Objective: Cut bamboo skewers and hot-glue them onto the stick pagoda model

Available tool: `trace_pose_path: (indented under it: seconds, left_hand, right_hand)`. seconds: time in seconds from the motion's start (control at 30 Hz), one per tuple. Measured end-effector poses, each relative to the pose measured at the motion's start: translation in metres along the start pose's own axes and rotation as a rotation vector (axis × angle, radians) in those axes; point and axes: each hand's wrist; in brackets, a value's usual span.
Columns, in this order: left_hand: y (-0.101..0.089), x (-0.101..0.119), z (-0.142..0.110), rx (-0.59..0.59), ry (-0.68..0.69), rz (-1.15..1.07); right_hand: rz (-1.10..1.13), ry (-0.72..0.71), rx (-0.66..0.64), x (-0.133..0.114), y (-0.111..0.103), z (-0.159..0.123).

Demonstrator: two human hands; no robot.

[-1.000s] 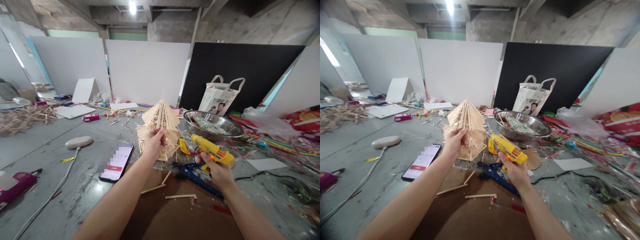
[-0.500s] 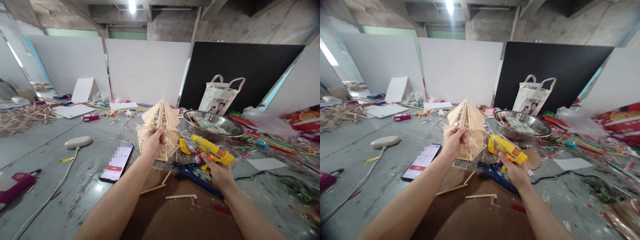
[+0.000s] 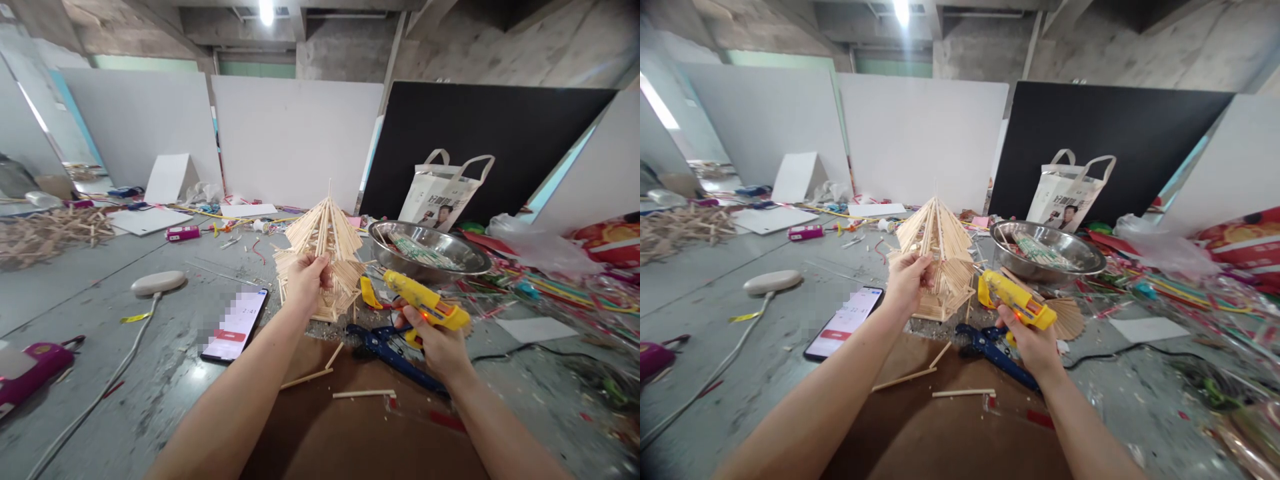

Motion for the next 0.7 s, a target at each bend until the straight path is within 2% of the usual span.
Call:
trace_pose_path:
  seconds: [0.7]
  left_hand:
    - [-0.0014, 0.0030, -0.0003, -0.003, 0.017, 0.041]
  right_hand:
    - [-0.013, -0.003, 0.007, 0.0021, -0.0010, 0.0009]
Point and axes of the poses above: each hand's wrist, its own z-axis towards the middle knuckle, its own y-axis out of the palm, x = y × z, and after that the axes turned 14 degrees about x, right-handed
